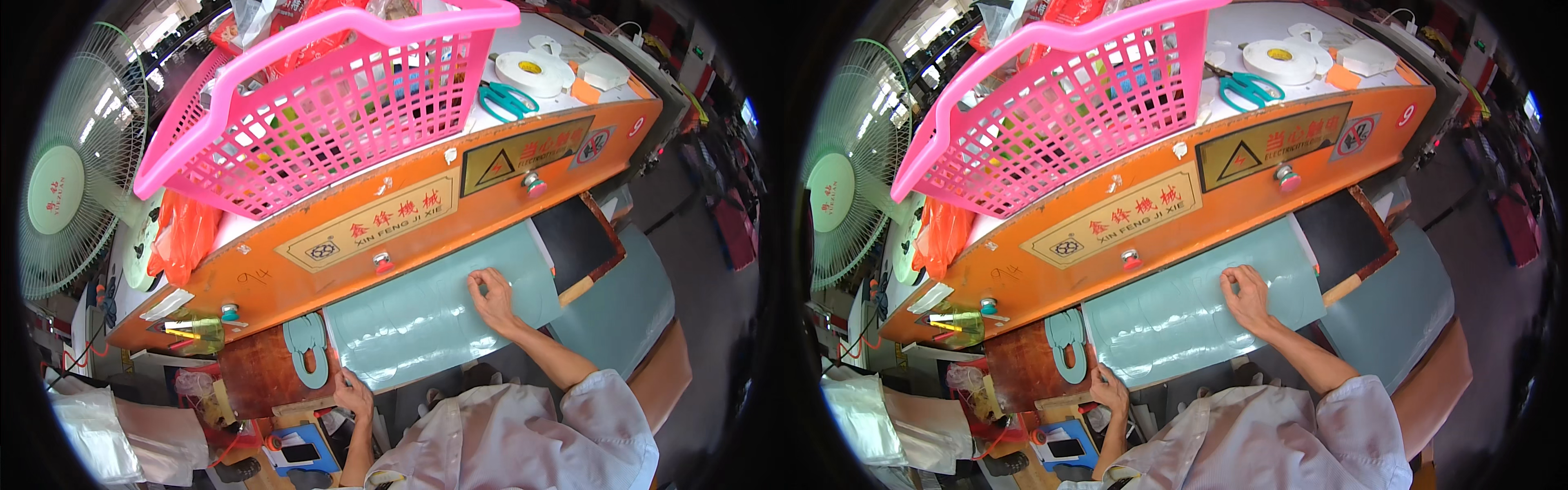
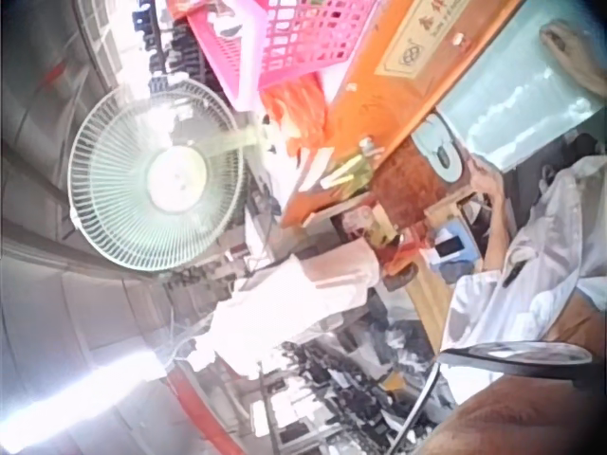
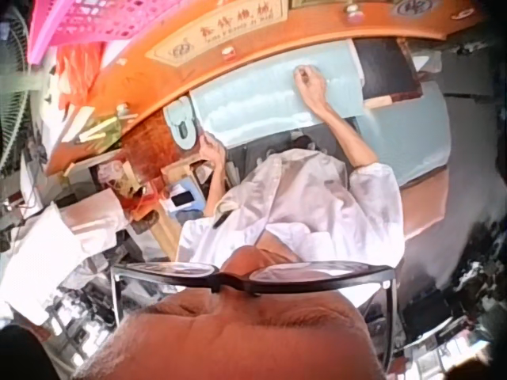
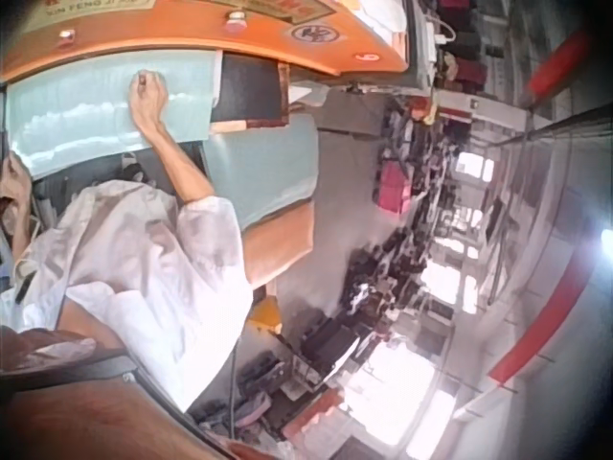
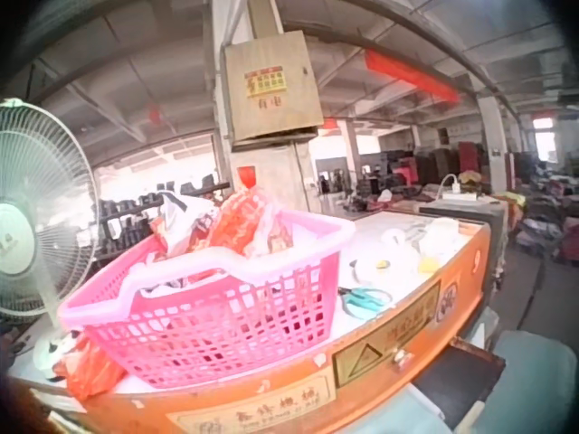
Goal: The person places light-blue plastic sheets into an orange industrial machine, runs them through rollers, and then removes the processed material. They peel away excess plastic from the cut shapes and stack the finished pieces on the machine's side table.
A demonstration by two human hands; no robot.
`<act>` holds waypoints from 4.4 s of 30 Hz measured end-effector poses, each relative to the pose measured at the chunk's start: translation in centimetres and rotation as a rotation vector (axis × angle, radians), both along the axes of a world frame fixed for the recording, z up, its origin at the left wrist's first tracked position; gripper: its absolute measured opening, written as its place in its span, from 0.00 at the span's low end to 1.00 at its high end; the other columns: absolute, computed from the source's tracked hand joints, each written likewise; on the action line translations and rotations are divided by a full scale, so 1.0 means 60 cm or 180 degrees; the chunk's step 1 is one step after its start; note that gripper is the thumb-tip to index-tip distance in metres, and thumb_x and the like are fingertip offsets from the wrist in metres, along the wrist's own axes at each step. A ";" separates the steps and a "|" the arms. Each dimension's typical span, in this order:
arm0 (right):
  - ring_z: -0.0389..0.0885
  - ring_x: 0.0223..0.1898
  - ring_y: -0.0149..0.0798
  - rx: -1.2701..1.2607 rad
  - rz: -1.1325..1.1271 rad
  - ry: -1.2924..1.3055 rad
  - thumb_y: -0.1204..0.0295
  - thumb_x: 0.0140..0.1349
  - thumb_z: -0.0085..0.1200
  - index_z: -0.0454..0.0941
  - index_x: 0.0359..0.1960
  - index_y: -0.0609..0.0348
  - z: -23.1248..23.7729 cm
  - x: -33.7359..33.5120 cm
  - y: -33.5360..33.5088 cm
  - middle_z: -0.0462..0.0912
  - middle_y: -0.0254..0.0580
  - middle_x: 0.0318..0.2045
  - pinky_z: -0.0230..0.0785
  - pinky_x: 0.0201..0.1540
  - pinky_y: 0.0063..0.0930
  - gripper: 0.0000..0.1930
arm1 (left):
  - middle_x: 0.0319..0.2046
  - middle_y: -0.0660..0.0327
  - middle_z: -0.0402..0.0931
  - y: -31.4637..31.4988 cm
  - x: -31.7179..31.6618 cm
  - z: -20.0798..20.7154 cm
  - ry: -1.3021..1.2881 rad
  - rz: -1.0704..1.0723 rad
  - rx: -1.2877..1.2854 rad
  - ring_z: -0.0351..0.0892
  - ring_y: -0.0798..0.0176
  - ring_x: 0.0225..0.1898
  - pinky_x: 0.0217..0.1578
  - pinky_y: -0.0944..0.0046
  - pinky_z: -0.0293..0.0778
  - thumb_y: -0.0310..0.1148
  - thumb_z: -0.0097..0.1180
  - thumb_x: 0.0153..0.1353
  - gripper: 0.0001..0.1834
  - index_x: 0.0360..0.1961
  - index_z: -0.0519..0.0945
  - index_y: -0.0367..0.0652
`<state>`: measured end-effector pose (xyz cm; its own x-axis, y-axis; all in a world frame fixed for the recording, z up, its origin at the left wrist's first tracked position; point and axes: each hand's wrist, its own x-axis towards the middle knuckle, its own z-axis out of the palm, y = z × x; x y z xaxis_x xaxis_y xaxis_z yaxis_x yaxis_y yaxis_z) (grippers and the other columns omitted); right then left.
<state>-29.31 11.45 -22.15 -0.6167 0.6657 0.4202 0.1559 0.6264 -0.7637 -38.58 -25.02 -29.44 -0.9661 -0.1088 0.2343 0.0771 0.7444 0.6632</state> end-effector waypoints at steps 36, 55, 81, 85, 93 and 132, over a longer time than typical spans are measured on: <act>0.65 0.69 0.70 0.0462 0.0216 -0.1185 0.61 0.54 0.76 0.77 0.62 0.62 -0.150 -0.154 -0.233 0.70 0.54 0.69 0.72 0.62 0.58 0.35 | 0.23 0.47 0.75 -0.169 0.184 -0.116 -0.0404 0.0045 -0.0351 0.72 0.49 0.24 0.28 0.50 0.70 0.30 0.57 0.75 0.11 0.36 0.82 0.34; 0.82 0.37 0.45 0.0084 -0.0402 0.0263 0.65 0.67 0.64 0.81 0.36 0.59 0.221 0.085 0.285 0.81 0.41 0.32 0.72 0.41 0.41 0.10 | 0.34 0.45 0.89 0.138 -0.074 0.068 0.0567 -0.0078 -0.0465 0.88 0.42 0.33 0.35 0.49 0.81 0.44 0.63 0.73 0.19 0.40 0.90 0.34; 0.88 0.45 0.57 0.0163 -0.1411 -0.1307 0.59 0.67 0.58 0.83 0.47 0.63 -0.024 0.433 0.233 0.87 0.56 0.43 0.77 0.51 0.53 0.18 | 0.36 0.52 0.89 0.012 0.121 -0.047 0.0639 -0.0052 -0.0595 0.85 0.57 0.27 0.27 0.55 0.79 0.47 0.69 0.68 0.27 0.53 0.86 0.30; 0.82 0.55 0.60 0.0106 -0.1554 -0.1406 0.64 0.61 0.65 0.82 0.52 0.64 0.000 0.412 0.176 0.83 0.57 0.53 0.74 0.59 0.53 0.21 | 0.28 0.51 0.80 -0.031 0.184 -0.045 0.0954 -0.0232 -0.0010 0.74 0.55 0.26 0.32 0.55 0.73 0.39 0.54 0.77 0.18 0.42 0.84 0.32; 0.57 0.76 0.67 0.0081 0.0667 -0.1113 0.61 0.54 0.75 0.77 0.64 0.63 -0.035 0.073 -0.131 0.60 0.60 0.76 0.57 0.76 0.58 0.36 | 0.24 0.51 0.74 -0.087 0.320 -0.014 -0.0157 0.0176 0.0000 0.69 0.54 0.26 0.32 0.53 0.68 0.40 0.51 0.79 0.21 0.35 0.78 0.30; 0.80 0.35 0.43 0.0126 0.0243 0.0644 0.70 0.70 0.62 0.81 0.38 0.62 0.222 0.071 0.261 0.80 0.43 0.32 0.74 0.41 0.38 0.07 | 0.24 0.43 0.81 0.022 0.102 0.017 -0.0068 0.0342 -0.0151 0.81 0.40 0.26 0.34 0.44 0.74 0.44 0.57 0.74 0.19 0.42 0.88 0.35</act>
